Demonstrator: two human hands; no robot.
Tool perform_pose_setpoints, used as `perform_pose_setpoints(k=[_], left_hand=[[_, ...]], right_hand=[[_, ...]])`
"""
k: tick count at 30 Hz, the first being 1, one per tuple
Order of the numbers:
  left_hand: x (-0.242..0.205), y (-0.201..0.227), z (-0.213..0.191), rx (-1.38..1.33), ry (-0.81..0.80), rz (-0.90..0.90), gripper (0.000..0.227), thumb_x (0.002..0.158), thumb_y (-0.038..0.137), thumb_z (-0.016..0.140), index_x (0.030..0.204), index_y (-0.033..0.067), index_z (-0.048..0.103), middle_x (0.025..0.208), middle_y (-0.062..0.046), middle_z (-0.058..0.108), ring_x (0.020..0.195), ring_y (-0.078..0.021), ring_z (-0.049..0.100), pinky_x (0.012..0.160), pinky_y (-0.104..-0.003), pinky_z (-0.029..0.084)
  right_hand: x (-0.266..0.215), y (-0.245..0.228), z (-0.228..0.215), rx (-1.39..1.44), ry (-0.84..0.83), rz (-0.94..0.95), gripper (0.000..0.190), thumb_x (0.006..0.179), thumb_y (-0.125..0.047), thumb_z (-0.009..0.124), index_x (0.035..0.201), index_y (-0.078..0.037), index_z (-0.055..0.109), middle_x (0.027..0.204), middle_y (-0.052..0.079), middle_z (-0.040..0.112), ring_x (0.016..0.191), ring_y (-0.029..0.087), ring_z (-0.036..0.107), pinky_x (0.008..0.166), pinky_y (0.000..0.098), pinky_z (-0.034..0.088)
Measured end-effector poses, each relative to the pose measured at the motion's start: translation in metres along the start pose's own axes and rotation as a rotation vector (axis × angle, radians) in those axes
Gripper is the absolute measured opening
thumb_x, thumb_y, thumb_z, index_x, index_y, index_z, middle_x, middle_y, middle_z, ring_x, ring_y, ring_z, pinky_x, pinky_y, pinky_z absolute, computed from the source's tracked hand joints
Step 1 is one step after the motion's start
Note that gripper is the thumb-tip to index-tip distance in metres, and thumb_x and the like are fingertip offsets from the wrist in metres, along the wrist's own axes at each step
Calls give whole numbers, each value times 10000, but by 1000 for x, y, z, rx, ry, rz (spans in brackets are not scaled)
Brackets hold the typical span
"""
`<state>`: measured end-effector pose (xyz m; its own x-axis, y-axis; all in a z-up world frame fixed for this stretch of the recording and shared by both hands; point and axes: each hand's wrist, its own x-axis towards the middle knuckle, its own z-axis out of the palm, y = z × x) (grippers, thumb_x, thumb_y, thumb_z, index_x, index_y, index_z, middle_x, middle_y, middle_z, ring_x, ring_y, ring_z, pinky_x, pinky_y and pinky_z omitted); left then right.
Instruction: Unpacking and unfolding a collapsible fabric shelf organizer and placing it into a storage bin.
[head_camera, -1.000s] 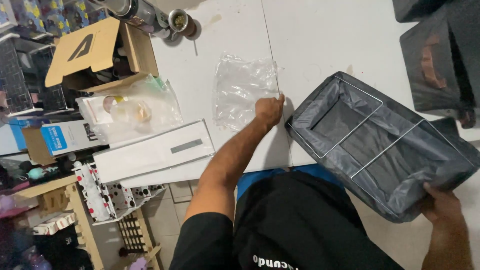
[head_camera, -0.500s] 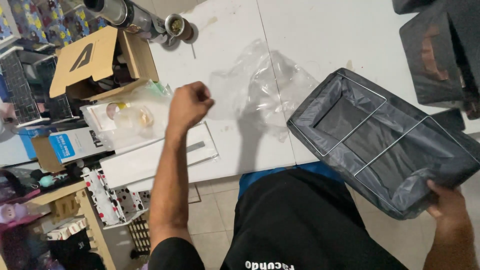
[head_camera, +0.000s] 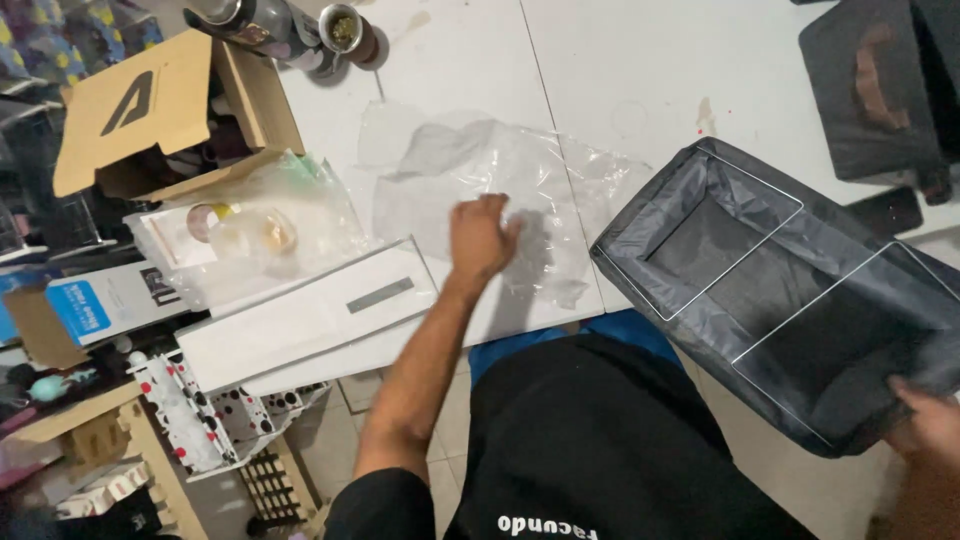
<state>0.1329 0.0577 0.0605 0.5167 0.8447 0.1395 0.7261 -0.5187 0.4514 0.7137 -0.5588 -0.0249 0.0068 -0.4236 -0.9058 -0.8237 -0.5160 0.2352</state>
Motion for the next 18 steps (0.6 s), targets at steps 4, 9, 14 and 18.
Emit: perform_pose_setpoints(k=[4, 9, 14, 18], left_hand=[[-32, 63, 46, -5, -503, -245, 1007, 780, 584, 796, 1521, 59, 360, 1599, -226, 342, 1437, -403, 356, 1128, -663, 308], [-57, 60, 97, 152, -529, -188, 908, 760, 250, 770, 1542, 98, 333, 1663, -211, 228, 1522, -393, 229, 1135, -705, 251], [-47, 69, 72, 72, -556, -227, 633, 858, 521, 742, 1283, 90, 557, 1655, -242, 248, 1507, -450, 231, 1097, -750, 258], [-44, 87, 86, 185, -521, -214, 893, 773, 665, 767, 1429, 137, 469, 1671, -191, 239, 1529, -398, 214, 1119, -730, 252]], right_hand=[[-54, 64, 20, -242, 232, -650, 421, 1173, -443, 571, 1437, -121, 505, 1295, 234, 562, 1133, 443, 550, 943, 605, 446], [-7, 155, -60, -1275, 628, -1615, 1012, 589, -112, 840, 1585, -147, 666, 1341, 61, 757, 1138, 205, 722, 1091, 233, 502], [-22, 135, -53, -713, 325, -1279, 841, 591, 329, 805, 1386, 95, 663, 1458, 226, 607, 1241, 319, 583, 1194, 341, 369], [-103, 100, 48, -85, 322, -949, 367, 1014, -267, 759, 1354, -186, 648, 1258, 7, 658, 1090, 219, 635, 927, 376, 509]])
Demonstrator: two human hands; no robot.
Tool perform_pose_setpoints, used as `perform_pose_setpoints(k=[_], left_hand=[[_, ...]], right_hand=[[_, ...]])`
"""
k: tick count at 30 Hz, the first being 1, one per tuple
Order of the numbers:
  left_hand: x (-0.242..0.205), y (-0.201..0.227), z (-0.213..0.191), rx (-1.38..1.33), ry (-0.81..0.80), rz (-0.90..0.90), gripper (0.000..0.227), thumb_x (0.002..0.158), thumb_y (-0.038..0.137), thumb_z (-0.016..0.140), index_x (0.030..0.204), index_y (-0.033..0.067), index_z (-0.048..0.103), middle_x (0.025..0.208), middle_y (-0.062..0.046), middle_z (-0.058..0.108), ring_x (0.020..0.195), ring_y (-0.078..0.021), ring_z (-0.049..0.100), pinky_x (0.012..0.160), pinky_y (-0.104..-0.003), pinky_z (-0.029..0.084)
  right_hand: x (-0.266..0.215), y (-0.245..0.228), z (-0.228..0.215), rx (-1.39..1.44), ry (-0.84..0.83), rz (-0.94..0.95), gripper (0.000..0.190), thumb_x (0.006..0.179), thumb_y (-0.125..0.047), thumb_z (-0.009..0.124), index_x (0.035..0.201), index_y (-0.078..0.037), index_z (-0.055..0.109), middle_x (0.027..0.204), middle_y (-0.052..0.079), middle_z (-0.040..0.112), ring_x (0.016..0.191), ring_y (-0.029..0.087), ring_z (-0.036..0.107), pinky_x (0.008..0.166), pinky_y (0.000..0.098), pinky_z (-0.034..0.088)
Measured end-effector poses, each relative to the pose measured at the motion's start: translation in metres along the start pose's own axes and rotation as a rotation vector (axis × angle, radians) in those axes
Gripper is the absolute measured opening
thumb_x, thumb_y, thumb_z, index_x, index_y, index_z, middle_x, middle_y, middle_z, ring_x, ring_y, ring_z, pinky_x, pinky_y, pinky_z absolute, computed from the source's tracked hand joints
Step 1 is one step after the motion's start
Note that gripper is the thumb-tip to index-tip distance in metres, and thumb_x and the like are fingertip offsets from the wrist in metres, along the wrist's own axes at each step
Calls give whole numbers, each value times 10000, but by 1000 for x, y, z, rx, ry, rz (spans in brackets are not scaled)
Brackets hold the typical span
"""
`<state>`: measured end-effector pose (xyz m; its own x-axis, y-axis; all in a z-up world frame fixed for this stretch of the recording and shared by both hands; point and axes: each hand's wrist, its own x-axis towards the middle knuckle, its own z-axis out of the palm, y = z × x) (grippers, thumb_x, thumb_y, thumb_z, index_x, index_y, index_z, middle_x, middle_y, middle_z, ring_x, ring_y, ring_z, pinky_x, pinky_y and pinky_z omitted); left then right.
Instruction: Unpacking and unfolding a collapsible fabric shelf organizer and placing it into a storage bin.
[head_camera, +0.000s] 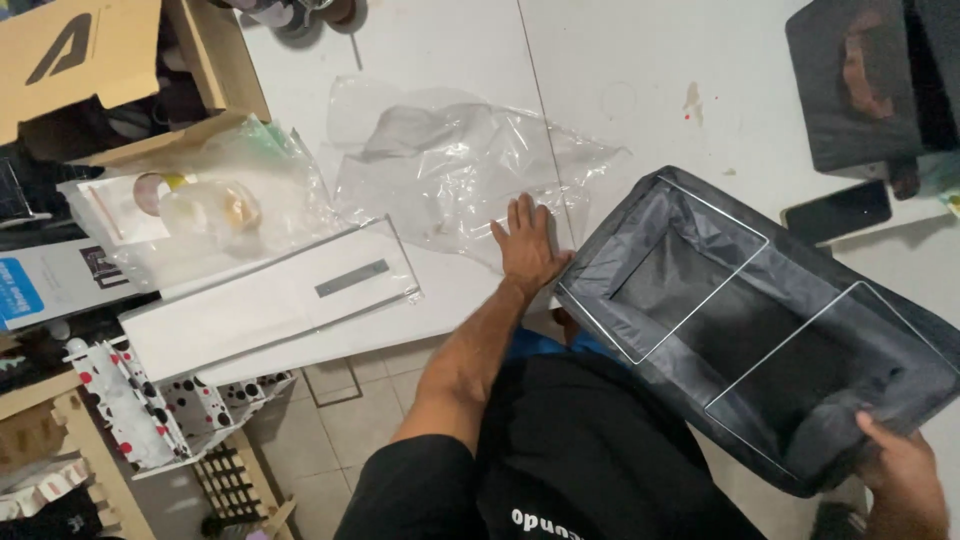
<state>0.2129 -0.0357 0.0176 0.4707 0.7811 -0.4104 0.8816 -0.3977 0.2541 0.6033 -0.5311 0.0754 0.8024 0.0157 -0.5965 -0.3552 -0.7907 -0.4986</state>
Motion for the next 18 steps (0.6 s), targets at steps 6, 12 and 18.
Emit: perform_pose_setpoints(k=[6, 12, 18], left_hand=[[15, 1, 57, 17, 106, -60, 682, 831, 191, 624, 1480, 85, 445, 1634, -167, 339, 1483, -361, 337, 1102, -693, 281], [3, -8, 2, -610, 193, -409, 241, 938, 248, 500, 1035, 90, 654, 1120, -110, 690, 978, -324, 661, 815, -472, 518], [-20, -8, -47, -970, 404, -418, 268, 973, 277, 498, 1029, 96, 688, 987, -33, 751, 966, -193, 698, 863, -332, 535]], right_hand=[[92, -7, -12, 38, -212, -11, 378, 1013, -169, 699, 1366, -119, 576, 1266, 150, 645, 1077, 297, 652, 990, 457, 535], [106, -70, 11, -60, -370, -172, 452, 1009, -18, 635, 1438, 3, 493, 1397, 214, 572, 1220, 367, 566, 1019, 531, 461], [95, -127, 66, 34, -666, -164, 570, 965, -115, 560, 1527, -99, 470, 1414, 159, 553, 1211, 384, 552, 1034, 557, 444]])
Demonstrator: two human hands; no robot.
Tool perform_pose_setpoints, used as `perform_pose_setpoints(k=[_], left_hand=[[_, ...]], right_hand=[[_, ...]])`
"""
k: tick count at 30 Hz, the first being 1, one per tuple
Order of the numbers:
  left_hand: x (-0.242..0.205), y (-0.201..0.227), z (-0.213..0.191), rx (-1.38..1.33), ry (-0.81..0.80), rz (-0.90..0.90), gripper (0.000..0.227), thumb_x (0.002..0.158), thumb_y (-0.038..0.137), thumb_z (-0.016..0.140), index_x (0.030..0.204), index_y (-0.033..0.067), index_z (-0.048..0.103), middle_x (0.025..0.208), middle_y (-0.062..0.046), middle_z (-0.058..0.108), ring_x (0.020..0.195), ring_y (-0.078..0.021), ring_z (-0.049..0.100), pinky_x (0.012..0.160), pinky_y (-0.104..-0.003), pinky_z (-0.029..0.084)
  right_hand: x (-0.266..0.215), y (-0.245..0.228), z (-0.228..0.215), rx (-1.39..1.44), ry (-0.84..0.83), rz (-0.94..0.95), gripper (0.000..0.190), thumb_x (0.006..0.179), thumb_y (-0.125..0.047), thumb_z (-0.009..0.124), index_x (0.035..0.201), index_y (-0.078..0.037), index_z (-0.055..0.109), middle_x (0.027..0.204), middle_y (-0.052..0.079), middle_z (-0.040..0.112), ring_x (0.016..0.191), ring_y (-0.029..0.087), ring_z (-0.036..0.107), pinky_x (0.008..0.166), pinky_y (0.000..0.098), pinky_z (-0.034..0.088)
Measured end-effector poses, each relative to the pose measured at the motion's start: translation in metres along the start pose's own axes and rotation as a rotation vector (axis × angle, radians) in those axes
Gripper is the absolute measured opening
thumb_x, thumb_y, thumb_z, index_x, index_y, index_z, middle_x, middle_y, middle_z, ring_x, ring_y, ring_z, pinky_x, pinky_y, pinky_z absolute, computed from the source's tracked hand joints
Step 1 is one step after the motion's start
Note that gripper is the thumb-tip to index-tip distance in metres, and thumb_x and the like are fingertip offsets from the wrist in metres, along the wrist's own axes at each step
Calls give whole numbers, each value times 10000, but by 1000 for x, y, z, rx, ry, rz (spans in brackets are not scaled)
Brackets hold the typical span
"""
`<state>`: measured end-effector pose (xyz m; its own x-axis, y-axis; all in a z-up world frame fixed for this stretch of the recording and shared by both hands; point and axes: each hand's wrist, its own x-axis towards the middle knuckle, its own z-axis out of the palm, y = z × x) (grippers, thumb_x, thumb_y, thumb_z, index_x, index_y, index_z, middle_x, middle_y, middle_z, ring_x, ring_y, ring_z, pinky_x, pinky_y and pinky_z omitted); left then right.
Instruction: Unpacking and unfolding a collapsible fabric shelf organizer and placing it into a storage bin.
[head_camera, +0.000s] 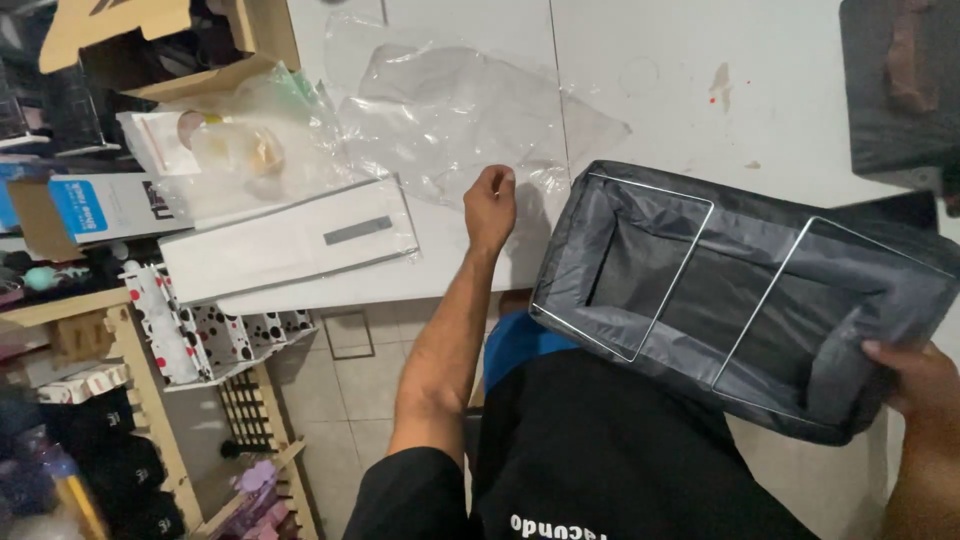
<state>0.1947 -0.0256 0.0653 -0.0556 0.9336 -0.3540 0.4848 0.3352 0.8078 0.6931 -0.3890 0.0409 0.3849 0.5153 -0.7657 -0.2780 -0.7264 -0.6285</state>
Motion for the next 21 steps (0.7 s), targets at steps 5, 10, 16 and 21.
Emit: perform_pose_setpoints(k=[5, 10, 16, 21], left_hand=[[-7, 1, -8, 97, -60, 191, 271, 967, 264, 562, 1105, 116, 743, 1081, -27, 778, 1015, -204, 723, 878, -331, 576], [-15, -8, -18, 228, -71, 428, 214, 987, 196, 569, 1094, 101, 729, 1043, -63, 632, 925, -236, 647, 750, -362, 554], [-20, -8, -33, 513, -155, 424, 336, 958, 97, 560, 1281, 105, 650, 1069, -116, 649, 907, -313, 682, 701, -465, 546], [-23, -4, -32, 591, -191, 390, 325, 936, 150, 574, 1246, 128, 670, 1028, -89, 699, 902, -335, 700, 715, -469, 544]], right_hand=[[-1, -44, 44, -113, 16, 54, 545, 966, -27, 595, 1497, -8, 471, 1404, 197, 552, 1199, 402, 553, 1059, 538, 439], [88, 27, 4, -101, 12, 106, 371, 957, -94, 693, 1285, -155, 531, 1188, 91, 594, 960, 277, 568, 804, 446, 463], [84, 27, 32, 62, -84, -25, 336, 938, -201, 683, 1248, -138, 571, 1197, 22, 608, 865, 182, 540, 658, 361, 377], [60, 2, 74, 119, -127, -84, 646, 935, -88, 525, 1557, -68, 354, 1584, 128, 417, 1419, 300, 431, 1199, 507, 349]])
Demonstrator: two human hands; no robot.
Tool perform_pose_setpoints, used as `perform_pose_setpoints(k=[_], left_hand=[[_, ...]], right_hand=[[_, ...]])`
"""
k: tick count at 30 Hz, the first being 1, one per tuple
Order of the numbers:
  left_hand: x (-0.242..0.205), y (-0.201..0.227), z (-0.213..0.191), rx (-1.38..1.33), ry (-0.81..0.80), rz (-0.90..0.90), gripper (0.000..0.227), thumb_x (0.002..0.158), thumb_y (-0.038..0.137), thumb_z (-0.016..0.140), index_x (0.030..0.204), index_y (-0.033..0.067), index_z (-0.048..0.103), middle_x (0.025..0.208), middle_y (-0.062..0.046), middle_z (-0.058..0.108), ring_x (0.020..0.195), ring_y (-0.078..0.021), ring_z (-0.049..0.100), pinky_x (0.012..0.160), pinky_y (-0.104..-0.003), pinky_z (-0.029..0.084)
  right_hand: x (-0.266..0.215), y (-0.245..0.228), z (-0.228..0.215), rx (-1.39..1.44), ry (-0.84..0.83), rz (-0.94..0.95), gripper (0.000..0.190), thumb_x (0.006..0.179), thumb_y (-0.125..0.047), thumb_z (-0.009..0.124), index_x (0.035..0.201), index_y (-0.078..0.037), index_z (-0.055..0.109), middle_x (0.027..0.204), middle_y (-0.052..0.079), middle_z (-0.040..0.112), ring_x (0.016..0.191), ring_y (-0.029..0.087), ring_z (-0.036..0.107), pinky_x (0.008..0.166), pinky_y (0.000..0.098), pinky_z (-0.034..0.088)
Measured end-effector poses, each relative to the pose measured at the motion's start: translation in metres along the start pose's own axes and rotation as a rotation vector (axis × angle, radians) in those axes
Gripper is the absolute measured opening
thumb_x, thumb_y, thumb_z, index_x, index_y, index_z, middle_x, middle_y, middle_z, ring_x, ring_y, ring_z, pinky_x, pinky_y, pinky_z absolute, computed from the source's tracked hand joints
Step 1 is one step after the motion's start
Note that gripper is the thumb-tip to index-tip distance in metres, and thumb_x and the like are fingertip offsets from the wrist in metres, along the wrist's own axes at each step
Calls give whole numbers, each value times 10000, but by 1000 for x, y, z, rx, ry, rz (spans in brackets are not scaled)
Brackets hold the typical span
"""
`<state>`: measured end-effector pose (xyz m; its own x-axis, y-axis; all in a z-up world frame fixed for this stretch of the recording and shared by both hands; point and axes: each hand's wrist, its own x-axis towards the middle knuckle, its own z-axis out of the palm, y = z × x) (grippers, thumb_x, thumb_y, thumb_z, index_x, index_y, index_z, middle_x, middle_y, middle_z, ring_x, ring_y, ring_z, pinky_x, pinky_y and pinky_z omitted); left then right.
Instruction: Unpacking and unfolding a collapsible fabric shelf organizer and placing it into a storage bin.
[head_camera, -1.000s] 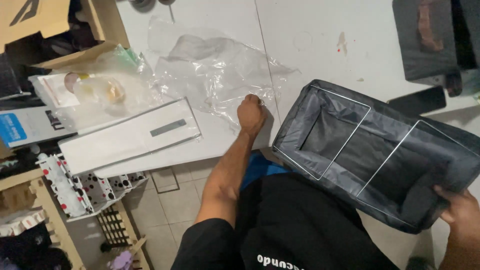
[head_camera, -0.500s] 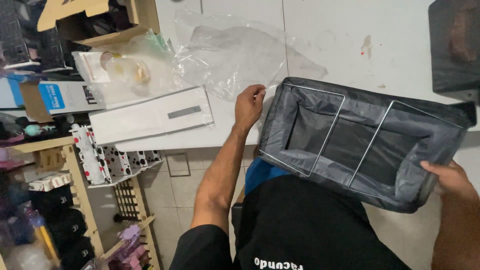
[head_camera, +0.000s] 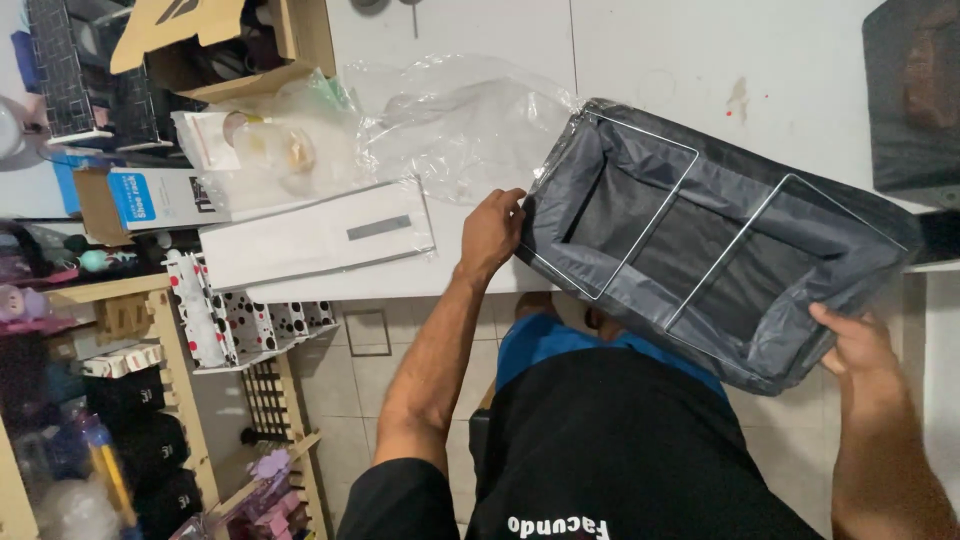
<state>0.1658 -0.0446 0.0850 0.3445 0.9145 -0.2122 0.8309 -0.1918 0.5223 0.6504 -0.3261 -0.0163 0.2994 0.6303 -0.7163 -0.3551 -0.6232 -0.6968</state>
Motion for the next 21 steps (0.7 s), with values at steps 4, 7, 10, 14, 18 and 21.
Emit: perform_pose_setpoints(k=[4, 7, 10, 14, 18, 21], left_hand=[[4, 15, 2, 39, -62, 27, 286, 964, 180, 564, 1235, 141, 645, 990, -103, 658, 830, -340, 671, 659, -474, 540], [8, 26, 4, 59, -84, 73, 314, 965, 173, 544, 1259, 119, 643, 1037, -120, 667, 871, -354, 677, 669, -486, 554], [13, 30, 7, 58, -102, 121, 353, 950, 169, 555, 1289, 115, 634, 1106, -121, 681, 940, -354, 680, 724, -483, 571], [15, 36, 6, 34, -153, 218, 392, 942, 135, 520, 1320, 89, 613, 1146, -151, 680, 965, -384, 674, 717, -510, 571], [16, 38, 10, 89, -176, 203, 370, 933, 155, 535, 1296, 117, 595, 1036, -136, 673, 826, -390, 667, 624, -531, 555], [17, 32, 19, 33, -152, 246, 426, 922, 109, 565, 1341, 34, 590, 1119, -162, 684, 924, -379, 683, 726, -510, 591]], right_hand=[[14, 31, -5, 119, 5, 32, 501, 953, -99, 595, 1444, -90, 495, 1472, 110, 551, 1317, 280, 557, 1161, 460, 443], [10, 34, 4, 126, -4, 20, 482, 947, -113, 611, 1416, -66, 510, 1452, 110, 565, 1302, 267, 571, 1166, 421, 453], [3, 27, 20, 142, -15, -3, 492, 944, -108, 605, 1421, -53, 497, 1445, 130, 561, 1297, 295, 568, 1152, 460, 459], [3, 16, 27, 122, -10, -13, 563, 949, -76, 568, 1477, 40, 413, 1518, 181, 480, 1372, 332, 501, 1160, 516, 414], [-11, -18, 52, 25, -46, -8, 669, 937, -99, 499, 1558, 24, 285, 1609, 163, 359, 1452, 319, 384, 1242, 446, 293], [-3, -11, 52, 84, -34, 0, 646, 922, -98, 554, 1534, -21, 363, 1570, 135, 427, 1418, 302, 442, 1193, 487, 362]])
